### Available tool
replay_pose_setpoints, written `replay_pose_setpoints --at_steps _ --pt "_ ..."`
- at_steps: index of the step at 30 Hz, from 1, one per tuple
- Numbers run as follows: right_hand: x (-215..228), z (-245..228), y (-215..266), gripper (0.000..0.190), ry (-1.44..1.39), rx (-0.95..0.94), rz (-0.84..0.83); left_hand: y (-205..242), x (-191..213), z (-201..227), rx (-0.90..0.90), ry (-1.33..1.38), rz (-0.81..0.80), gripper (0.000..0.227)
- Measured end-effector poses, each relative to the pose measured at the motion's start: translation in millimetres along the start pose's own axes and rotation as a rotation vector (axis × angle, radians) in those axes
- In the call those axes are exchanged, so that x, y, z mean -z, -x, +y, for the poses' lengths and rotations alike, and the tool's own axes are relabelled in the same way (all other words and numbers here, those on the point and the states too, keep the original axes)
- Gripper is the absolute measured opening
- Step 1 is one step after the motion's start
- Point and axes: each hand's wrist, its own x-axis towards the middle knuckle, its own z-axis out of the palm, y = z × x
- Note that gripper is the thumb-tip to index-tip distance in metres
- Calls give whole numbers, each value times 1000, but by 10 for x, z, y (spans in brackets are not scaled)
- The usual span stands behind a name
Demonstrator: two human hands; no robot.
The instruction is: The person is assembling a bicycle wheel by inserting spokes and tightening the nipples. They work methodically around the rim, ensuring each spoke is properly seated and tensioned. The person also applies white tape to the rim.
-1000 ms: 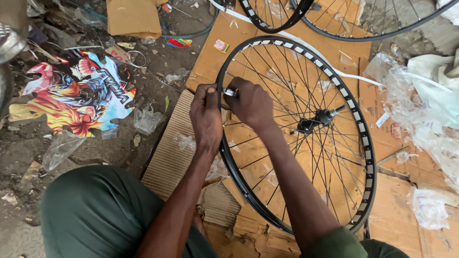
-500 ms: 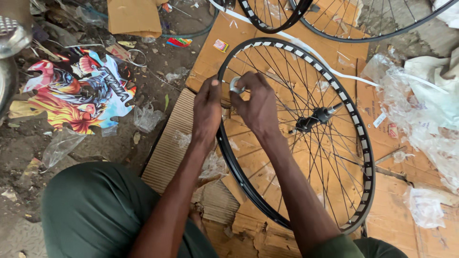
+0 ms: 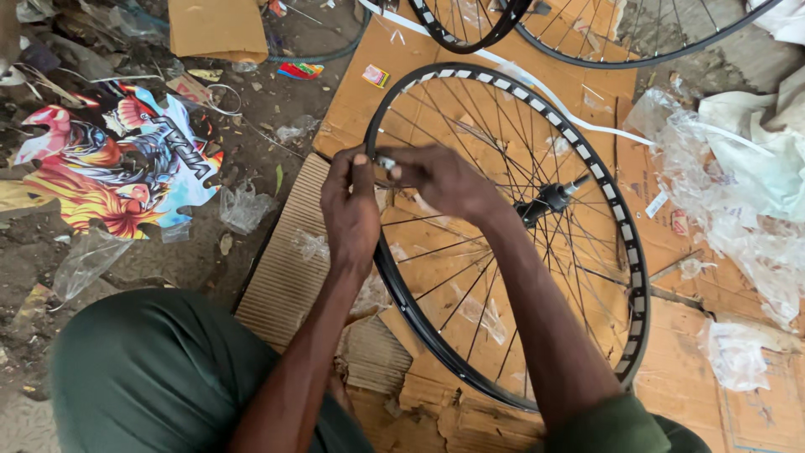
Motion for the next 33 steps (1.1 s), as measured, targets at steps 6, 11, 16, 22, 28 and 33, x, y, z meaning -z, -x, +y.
replay_pose_setpoints --at_steps 6,11,16,22,28,33 --pt "-41 -52 -150 21 66 -236 27 -73 -5 -82 -64 21 -11 25" --pt "-74 -26 23 26 -500 -99 102 -116 -23 -102 -70 72 -11 24" --pt "-140 -69 -61 23 -218 -200 170 -90 -17 -87 -79 20 14 24" --pt "-57 -143 23 28 -207 -135 106 -92 1 -76 -35 21 -10 25" --pt "-161 -175 -82 25 -92 -313 158 -97 -19 -60 -41 66 -34 24" --pt "-79 44 -60 25 -308 -80 104 -101 -13 -85 -42 46 -7 24"
